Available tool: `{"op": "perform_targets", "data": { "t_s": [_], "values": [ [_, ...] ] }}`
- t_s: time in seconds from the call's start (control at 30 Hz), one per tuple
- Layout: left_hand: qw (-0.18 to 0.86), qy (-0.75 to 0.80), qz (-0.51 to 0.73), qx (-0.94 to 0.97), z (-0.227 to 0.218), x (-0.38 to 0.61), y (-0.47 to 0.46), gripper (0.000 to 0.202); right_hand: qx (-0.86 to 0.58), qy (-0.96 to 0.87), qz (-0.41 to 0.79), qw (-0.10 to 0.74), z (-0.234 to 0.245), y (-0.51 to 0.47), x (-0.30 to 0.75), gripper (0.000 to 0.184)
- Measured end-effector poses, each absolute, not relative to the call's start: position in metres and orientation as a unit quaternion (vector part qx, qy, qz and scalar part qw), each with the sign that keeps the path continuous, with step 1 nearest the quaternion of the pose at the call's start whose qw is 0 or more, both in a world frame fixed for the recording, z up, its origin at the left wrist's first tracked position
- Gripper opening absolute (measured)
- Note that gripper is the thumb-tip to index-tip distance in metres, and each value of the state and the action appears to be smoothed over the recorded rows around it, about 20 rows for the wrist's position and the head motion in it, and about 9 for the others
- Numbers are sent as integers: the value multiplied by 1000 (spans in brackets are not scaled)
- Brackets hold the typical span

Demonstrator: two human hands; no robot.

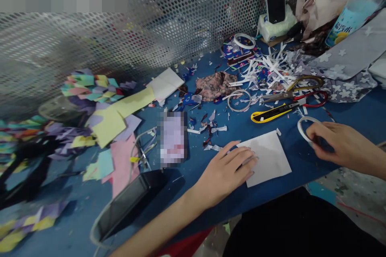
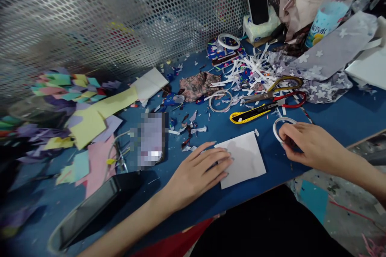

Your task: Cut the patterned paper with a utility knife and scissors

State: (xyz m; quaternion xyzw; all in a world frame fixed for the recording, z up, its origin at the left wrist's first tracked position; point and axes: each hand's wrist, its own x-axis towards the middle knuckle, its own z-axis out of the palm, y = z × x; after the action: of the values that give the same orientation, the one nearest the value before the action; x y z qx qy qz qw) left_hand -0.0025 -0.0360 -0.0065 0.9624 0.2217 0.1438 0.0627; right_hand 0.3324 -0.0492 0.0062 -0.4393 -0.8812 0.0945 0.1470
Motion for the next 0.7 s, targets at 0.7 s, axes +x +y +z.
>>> {"op": "perform_targets", "data": {
  "t_s": [0.7],
  "values": [
    [418, 194, 217, 860, 9, 70, -20, 80, -372, -723, 452, 367, -5, -62, 290, 21]
  ]
}}
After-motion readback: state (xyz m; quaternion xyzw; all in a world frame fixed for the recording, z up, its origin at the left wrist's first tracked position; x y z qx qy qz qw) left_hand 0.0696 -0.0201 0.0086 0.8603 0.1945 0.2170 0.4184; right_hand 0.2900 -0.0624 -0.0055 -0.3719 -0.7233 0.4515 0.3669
